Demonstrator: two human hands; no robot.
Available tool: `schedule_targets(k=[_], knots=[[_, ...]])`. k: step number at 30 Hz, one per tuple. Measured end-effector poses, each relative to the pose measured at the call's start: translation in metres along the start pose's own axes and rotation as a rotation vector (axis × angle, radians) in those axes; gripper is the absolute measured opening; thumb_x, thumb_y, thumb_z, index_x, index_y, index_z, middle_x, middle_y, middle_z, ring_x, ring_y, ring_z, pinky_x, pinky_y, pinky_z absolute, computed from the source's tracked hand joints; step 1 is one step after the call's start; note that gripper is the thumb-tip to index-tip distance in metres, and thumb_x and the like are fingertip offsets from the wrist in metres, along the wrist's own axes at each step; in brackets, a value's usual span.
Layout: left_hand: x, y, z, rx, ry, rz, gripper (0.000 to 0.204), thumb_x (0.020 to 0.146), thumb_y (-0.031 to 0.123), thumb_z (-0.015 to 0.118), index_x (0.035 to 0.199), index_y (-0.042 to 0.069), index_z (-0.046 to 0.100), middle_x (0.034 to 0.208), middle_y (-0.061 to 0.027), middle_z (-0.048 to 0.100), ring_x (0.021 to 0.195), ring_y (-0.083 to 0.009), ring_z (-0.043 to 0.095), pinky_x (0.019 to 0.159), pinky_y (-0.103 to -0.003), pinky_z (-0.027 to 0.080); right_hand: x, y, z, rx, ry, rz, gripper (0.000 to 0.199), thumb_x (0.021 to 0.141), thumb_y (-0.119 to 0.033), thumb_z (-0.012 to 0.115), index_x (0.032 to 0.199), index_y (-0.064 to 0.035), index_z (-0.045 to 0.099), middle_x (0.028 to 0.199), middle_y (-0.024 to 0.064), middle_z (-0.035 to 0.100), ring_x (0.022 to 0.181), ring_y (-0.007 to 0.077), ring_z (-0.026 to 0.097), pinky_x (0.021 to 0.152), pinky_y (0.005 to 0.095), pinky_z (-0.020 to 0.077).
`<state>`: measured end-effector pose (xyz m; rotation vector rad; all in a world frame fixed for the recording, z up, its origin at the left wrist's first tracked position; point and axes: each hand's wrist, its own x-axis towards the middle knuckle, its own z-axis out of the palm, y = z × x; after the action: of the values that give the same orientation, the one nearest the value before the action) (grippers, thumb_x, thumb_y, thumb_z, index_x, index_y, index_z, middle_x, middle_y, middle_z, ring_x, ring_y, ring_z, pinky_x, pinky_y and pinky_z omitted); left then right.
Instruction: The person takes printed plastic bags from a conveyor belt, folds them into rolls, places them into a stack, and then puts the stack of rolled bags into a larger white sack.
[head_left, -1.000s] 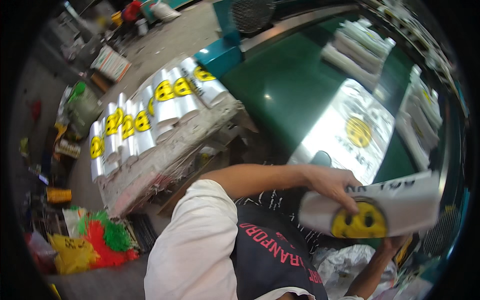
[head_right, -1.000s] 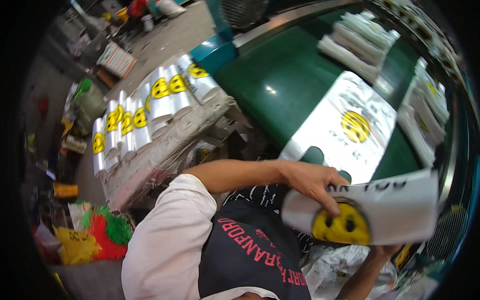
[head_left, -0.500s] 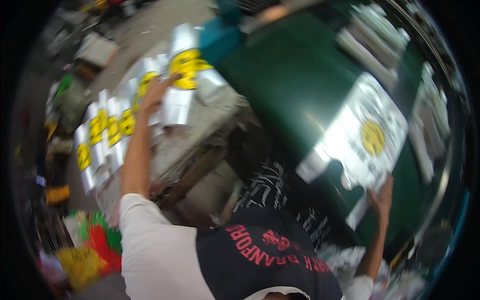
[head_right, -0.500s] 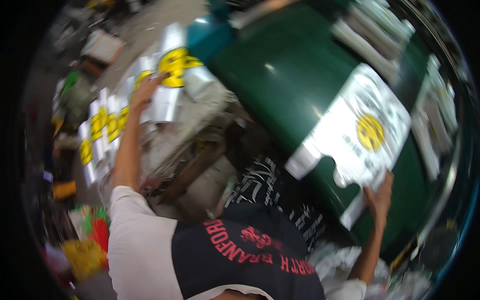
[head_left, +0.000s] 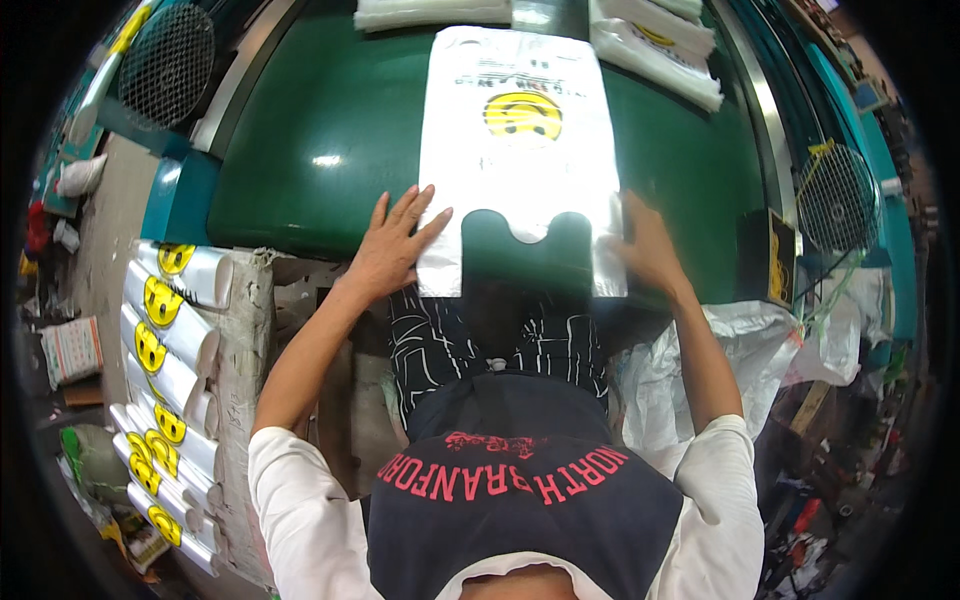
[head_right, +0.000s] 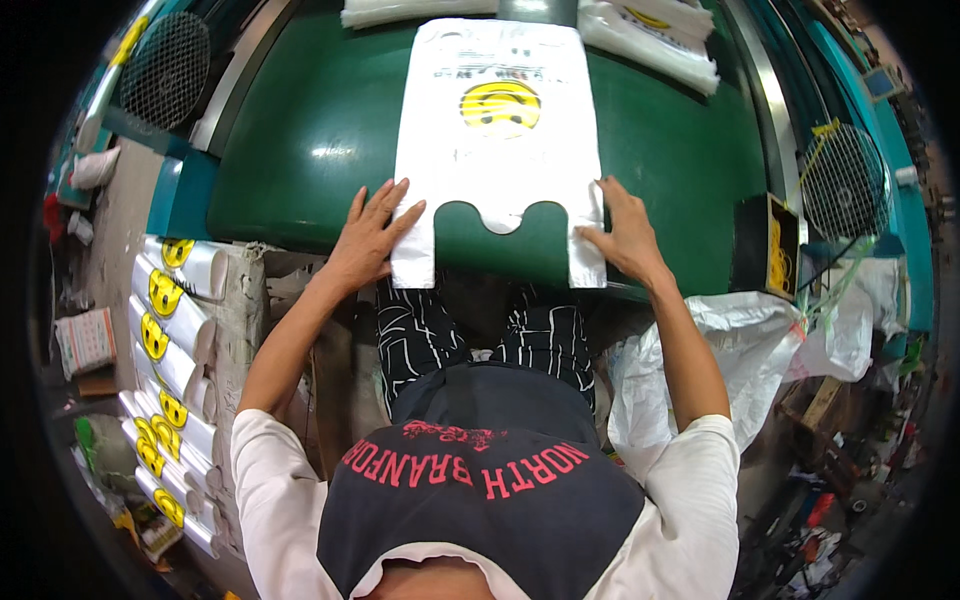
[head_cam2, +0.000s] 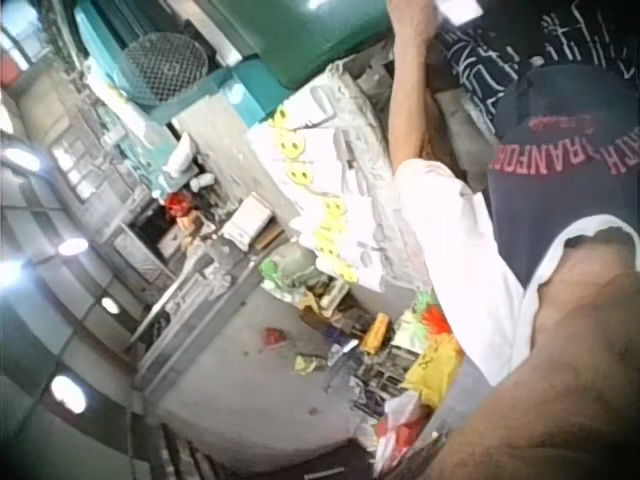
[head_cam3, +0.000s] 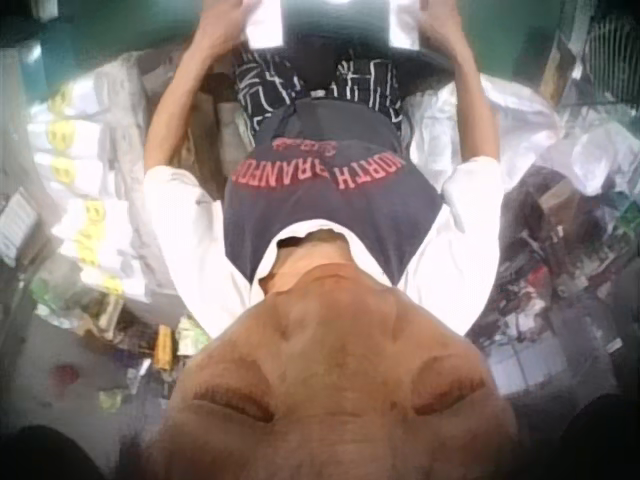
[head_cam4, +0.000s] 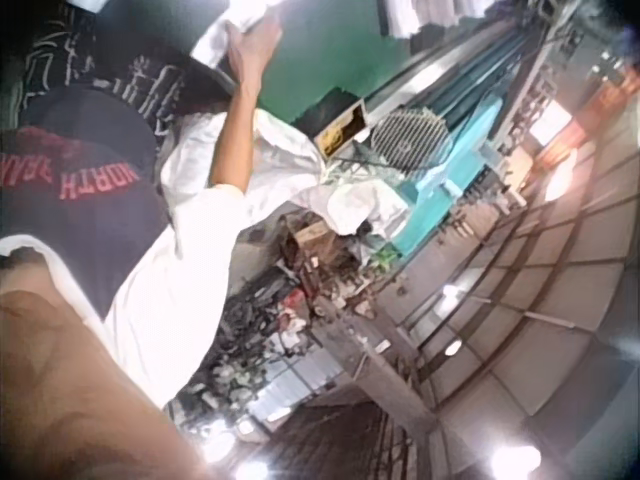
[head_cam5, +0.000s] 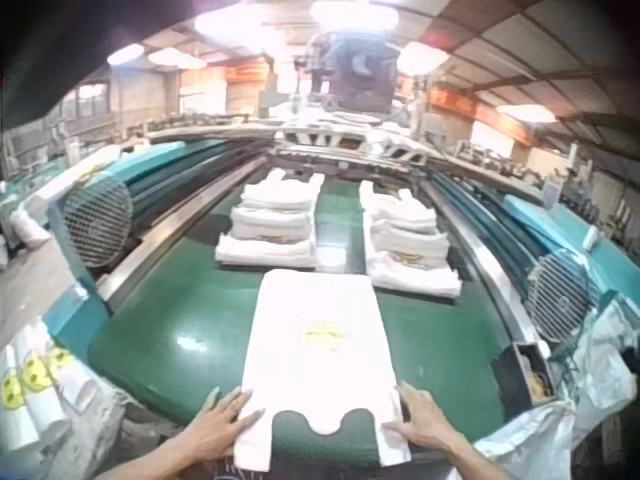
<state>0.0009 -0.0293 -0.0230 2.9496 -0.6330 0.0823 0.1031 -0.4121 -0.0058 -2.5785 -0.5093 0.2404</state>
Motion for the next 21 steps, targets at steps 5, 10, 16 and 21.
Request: schedule_targets(k=[5, 10, 16, 21], knots=[[0.003, -0.015, -0.002, 0.024, 0.18, 0.088, 0.036, 0.081, 0.011, 0.055, 0.117, 0.015, 0.058, 0.125, -0.0081, 0.055, 0.121, -0.0276, 0.048, 0.104, -0.048, 0.033, -0.048, -0.012, 0.003, -0.286, -0.165, -0.235, 0.097, 0.063, -0.023, 0.079, 0.144, -0.0147, 0.027, 0.151, 0.0181, 0.021, 0.138, 0.0337, 0.022, 0.11, 0.0516, 0.023], [-0.016, 0.004, -0.017, -0.122, 0.084, 0.082, 0.029, 0.078, 0.005, 0.057, 0.106, 0.009, 0.062, 0.12, -0.0065, 0.059, 0.116, -0.0277, 0.052, 0.103, -0.047, 0.035, -0.079, 0.005, 0.019, -0.407, 0.014, -0.302, 0.094, 0.062, -0.008, 0.072, 0.144, -0.0168, 0.028, 0.151, 0.0119, 0.023, 0.139, 0.0321, 0.023, 0.111, 0.0505, 0.0224], [0.06, 0.02, -0.043, -0.902, 0.021, -0.319, 0.029, 0.079, 0.009, 0.06, 0.106, -0.003, 0.064, 0.087, -0.0153, 0.068, 0.076, -0.0174, 0.063, 0.073, -0.03, 0.049, -0.033, 0.012, 0.007, -0.101, 0.125, -0.553, 0.04, 0.071, 0.0, 0.06, 0.11, -0.0075, 0.059, 0.121, 0.0102, 0.058, 0.115, 0.029, 0.052, 0.094, 0.0406, 0.0413], [0.097, 0.017, -0.009, -0.594, -0.17, -0.275, 0.049, 0.075, 0.025, 0.069, 0.119, 0.008, 0.058, 0.097, -0.016, 0.067, 0.089, -0.0303, 0.064, 0.08, -0.038, 0.049, 0.033, -0.054, -0.029, 0.07, -0.281, -0.369, 0.019, 0.078, -0.012, 0.06, 0.094, -0.0026, 0.064, 0.086, 0.0158, 0.066, 0.083, 0.0339, 0.063, 0.072, 0.0393, 0.0487]])
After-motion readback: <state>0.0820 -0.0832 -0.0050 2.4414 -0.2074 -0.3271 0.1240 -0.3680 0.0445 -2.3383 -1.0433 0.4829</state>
